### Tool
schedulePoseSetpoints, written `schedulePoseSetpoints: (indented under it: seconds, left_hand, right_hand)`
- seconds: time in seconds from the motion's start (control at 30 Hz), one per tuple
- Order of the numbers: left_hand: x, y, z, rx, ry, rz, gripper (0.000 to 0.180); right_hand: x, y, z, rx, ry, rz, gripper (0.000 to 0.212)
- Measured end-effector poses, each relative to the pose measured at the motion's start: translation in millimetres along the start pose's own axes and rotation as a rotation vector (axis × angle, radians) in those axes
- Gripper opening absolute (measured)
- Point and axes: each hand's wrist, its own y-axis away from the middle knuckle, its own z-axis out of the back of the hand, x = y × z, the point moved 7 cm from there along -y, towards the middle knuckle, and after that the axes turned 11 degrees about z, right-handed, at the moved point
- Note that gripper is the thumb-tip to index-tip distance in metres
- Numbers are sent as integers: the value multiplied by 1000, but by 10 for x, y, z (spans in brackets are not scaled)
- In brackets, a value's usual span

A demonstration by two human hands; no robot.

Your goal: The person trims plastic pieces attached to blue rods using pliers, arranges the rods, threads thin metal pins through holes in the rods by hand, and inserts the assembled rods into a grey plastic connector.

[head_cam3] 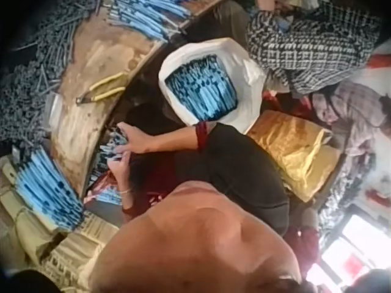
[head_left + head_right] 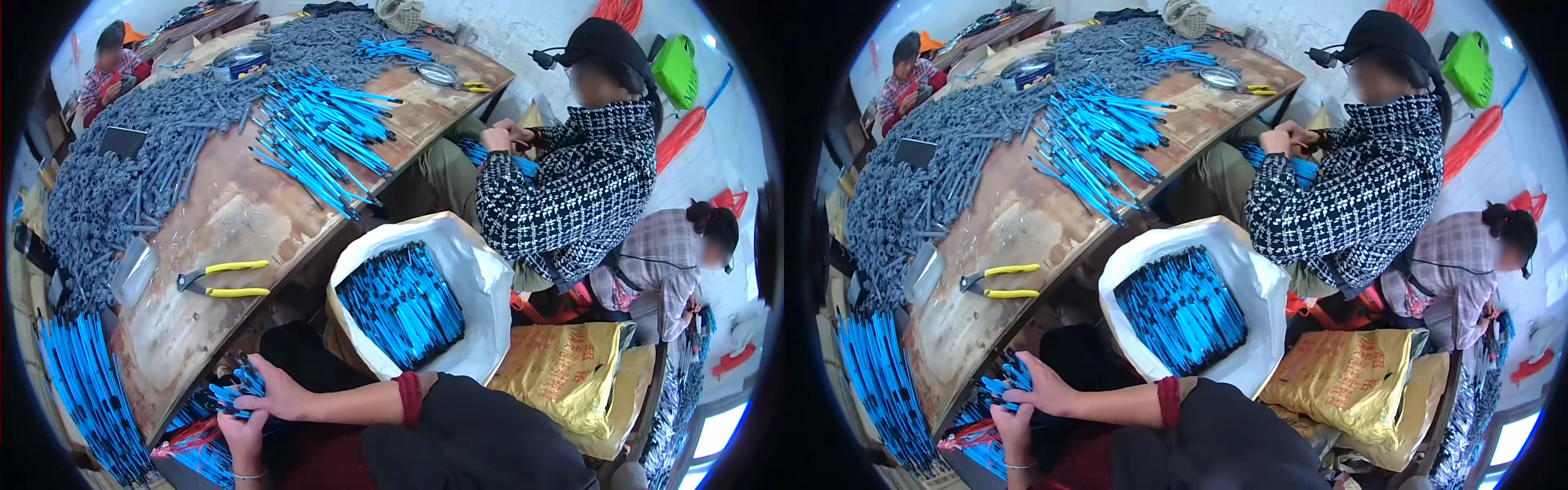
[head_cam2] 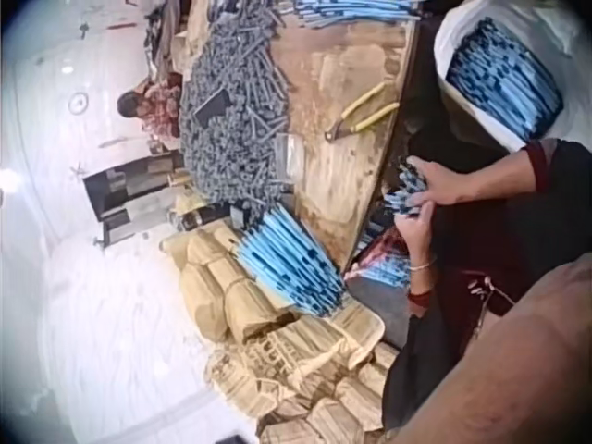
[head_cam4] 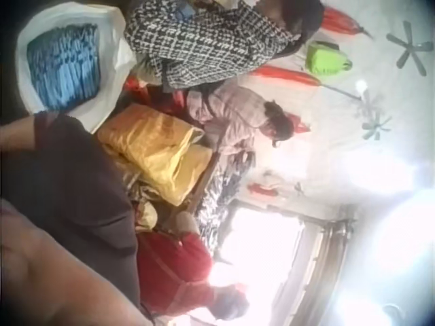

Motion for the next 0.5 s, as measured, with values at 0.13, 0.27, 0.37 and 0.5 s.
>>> schedulePoseSetpoints:
  seconds: [0.13,0.27,0.37,0.5]
  left_hand:
    - [-121,-14,-147,-126,57,-68,32]
    - [-124,17,-30,-109,52,-84,30]
    - [-130,31,41,-62,82,-131,30]
    - [-55,193,294,-154,226,-265,22]
  right_hand:
    - [-10,-64,58,47,-90,-6,59]
    - [-11,5,-39,118,-174,30,66]
    - [176,47,-127,288,-355,329,74]
    - [96,136,-346,241,-402,325,69]
